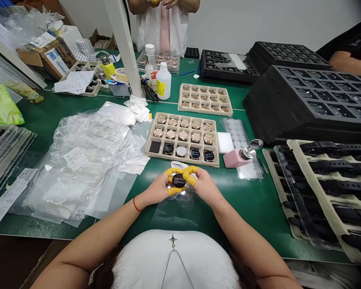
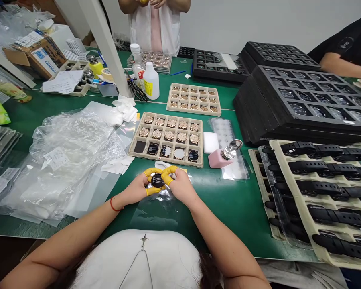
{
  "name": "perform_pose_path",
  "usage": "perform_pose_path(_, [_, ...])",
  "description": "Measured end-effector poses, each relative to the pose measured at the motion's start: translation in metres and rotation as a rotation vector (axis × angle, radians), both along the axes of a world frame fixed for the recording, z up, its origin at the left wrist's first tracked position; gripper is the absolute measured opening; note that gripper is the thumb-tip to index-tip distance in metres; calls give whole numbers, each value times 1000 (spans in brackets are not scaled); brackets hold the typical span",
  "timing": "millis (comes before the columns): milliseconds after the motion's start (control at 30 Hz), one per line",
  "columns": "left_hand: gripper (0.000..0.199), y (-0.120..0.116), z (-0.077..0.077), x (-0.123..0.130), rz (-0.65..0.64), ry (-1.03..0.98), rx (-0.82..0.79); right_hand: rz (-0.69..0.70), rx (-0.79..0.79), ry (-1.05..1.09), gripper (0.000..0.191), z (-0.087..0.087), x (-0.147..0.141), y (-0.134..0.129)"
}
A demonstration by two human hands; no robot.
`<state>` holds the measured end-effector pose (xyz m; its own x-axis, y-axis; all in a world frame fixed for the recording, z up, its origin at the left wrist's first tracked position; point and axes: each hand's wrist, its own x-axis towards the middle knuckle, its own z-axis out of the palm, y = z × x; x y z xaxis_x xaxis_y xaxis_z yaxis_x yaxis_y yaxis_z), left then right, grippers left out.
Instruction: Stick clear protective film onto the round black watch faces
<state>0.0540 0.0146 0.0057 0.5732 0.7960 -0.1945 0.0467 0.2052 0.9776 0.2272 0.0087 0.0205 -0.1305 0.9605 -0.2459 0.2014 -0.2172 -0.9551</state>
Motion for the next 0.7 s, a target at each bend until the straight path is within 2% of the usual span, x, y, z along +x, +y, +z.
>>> perform_pose_path(200, [48,0,-2,-1,-8,35,35,-1,25,-69,13,0,0,-1])
perform_pose_path(533, [48,2,0,0,-22,29,-24,6,35,-132,15,0,-1,-2])
perform_pose_path(633, [49,2,-1,1,-5,14,-45,27,150,-295,16,4,12,1])
perform_pose_path(700, [49,2,-2,2,15,8,-65,72,250,-534,19,4,27,4])
